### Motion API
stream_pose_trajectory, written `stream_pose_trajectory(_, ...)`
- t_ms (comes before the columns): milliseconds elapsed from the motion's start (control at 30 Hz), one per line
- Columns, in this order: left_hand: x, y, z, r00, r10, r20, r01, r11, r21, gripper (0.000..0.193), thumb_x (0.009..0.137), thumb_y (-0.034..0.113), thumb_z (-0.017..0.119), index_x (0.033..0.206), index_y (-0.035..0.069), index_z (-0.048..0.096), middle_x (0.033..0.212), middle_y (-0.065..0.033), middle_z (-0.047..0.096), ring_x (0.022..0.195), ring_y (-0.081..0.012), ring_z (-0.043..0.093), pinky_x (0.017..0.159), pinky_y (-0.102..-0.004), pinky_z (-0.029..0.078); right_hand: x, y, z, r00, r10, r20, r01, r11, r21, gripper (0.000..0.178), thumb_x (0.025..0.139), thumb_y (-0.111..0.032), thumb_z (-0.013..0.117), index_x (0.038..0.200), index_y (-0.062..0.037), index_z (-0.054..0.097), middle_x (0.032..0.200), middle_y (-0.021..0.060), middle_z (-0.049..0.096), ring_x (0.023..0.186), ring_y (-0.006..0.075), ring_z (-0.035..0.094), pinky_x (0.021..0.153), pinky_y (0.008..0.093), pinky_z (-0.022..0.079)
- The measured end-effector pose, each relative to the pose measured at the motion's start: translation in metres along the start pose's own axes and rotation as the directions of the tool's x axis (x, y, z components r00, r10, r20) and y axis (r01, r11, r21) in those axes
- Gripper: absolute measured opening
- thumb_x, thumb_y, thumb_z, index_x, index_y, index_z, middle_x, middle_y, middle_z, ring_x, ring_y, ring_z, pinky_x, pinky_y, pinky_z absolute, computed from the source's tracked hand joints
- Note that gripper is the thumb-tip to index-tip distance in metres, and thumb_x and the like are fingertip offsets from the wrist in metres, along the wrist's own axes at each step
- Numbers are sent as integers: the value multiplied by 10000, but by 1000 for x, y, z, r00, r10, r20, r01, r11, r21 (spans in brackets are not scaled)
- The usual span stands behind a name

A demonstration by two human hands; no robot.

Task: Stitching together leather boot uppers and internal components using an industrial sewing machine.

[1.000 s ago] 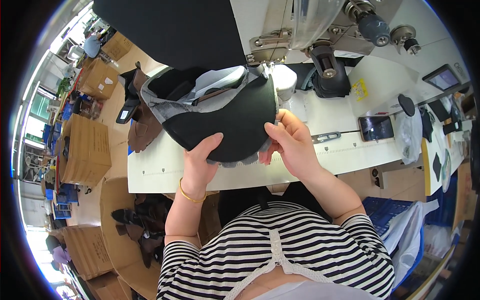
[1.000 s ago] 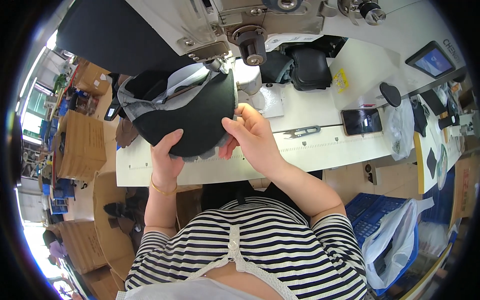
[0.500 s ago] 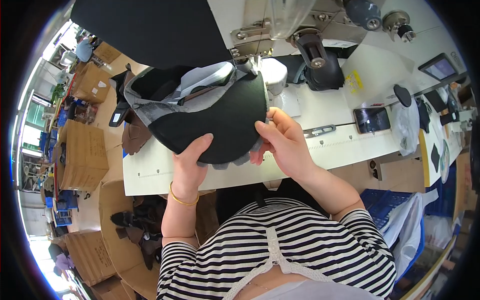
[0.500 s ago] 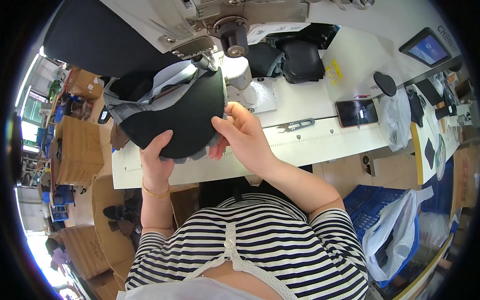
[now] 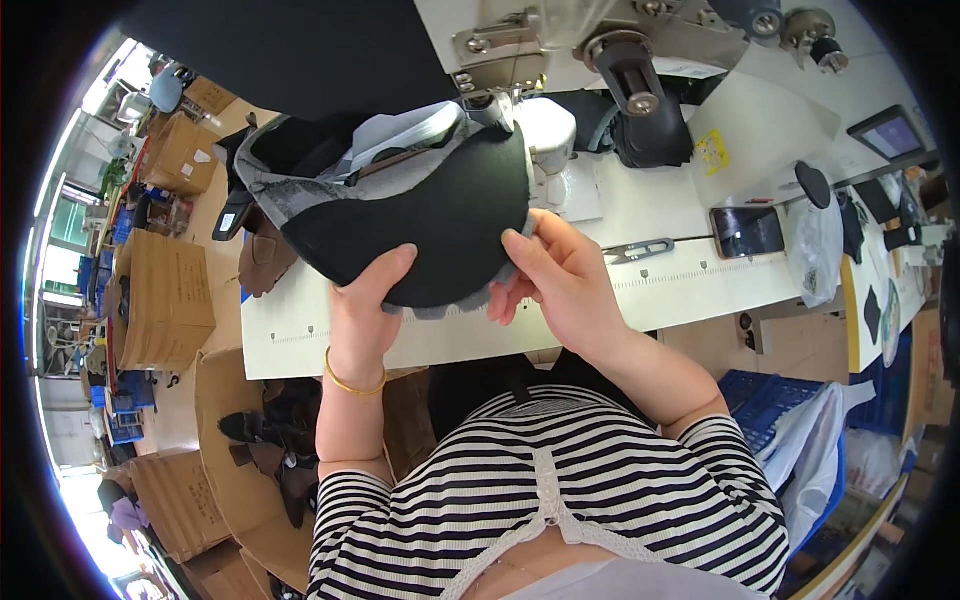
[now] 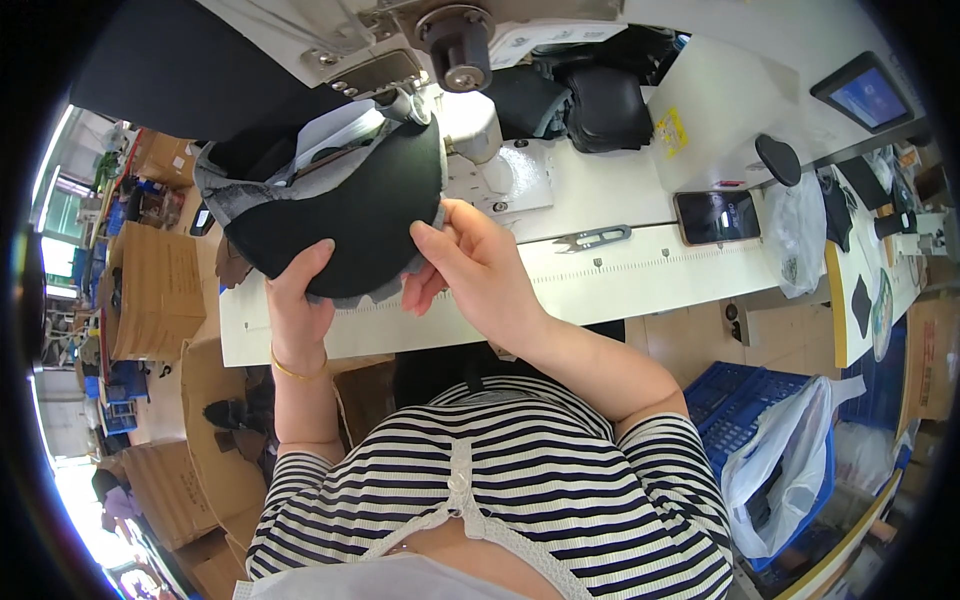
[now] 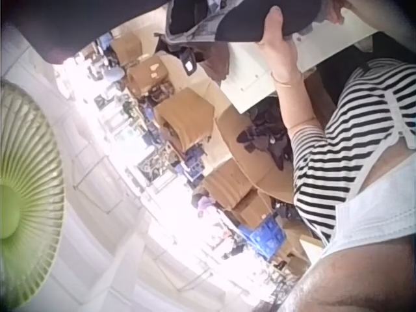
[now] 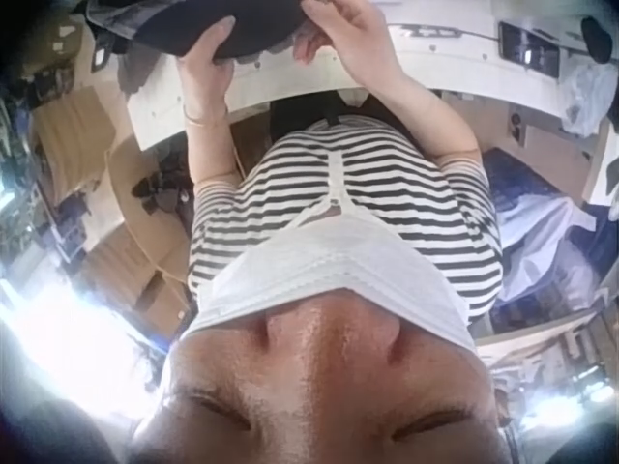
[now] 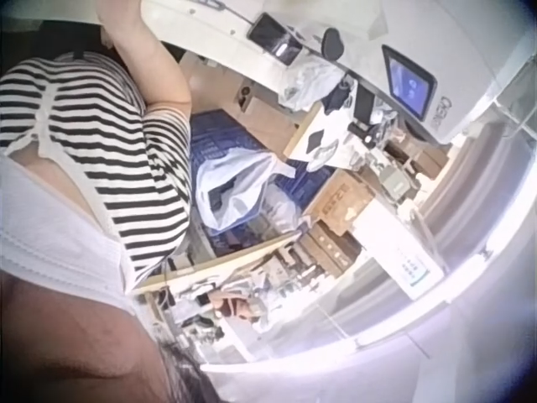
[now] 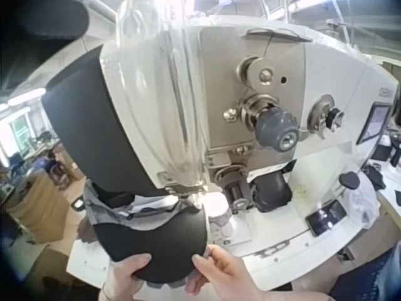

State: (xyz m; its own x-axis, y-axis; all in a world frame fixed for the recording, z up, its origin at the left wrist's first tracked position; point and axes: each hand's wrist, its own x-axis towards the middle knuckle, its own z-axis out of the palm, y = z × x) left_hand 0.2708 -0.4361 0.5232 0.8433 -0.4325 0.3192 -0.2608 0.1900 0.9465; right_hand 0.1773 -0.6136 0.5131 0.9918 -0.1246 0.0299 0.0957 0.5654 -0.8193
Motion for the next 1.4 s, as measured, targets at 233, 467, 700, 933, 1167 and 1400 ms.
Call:
stream_pose_trajectory(233,9,9,11,986,-139,-95,122,979,-161,277,722,-130,520,956,-48,643,1017,-137,648,955,-234,627,866,-325,487,12,-1,-2,1000,-14,15,14,1000,-1,221,974,-190,467,1014,25,498,739,108,609,578,180,620,510,264,506)
stream_pose_trajectory(467,15,-6,1,991,-107,-78,95,984,-152,407,565,-192,551,911,-15,672,959,-157,664,949,-272,634,876,-343,474,21,-5,-5,999,-32,-2,32,998,-52,221,978,-203,456,935,9,503,700,99,597,573,178,616,506,254,502)
stream_pose_trajectory(700,19,-13,6,891,412,191,-444,704,555,146,821,-61,603,951,-30,664,967,-128,656,884,-218,643,806,-315,508,28,-5,-9,998,-53,-17,52,998,-47,233,982,-206,444,976,11,528,745,95,614,573,164,620,493,241,494)
stream_pose_trajectory(933,24,-22,15,975,208,-77,-194,968,158,126,838,-26,610,948,-56,661,925,-110,663,851,-180,638,781,-278,503,34,-5,-9,998,-48,-42,47,999,-27,227,978,-205,456,957,7,535,724,69,587,552,170,621,472,241,489)
stream_pose_trajectory(1167,28,-17,31,974,189,-125,-154,957,244,112,823,-6,627,912,-68,657,900,-74,661,833,-132,620,757,-264,496,40,-5,-14,997,-72,-11,71,996,-56,223,978,-202,457,950,6,535,757,90,610,573,162,624,486,237,495)
stream_pose_trajectory(1400,31,-15,48,958,115,-262,-104,993,58,87,829,10,627,901,-33,649,868,-41,647,784,-99,592,732,-246,485,44,-6,-14,994,-104,-16,103,993,-58,218,974,-195,470,977,10,544,783,98,629,586,156,624,496,233,497)
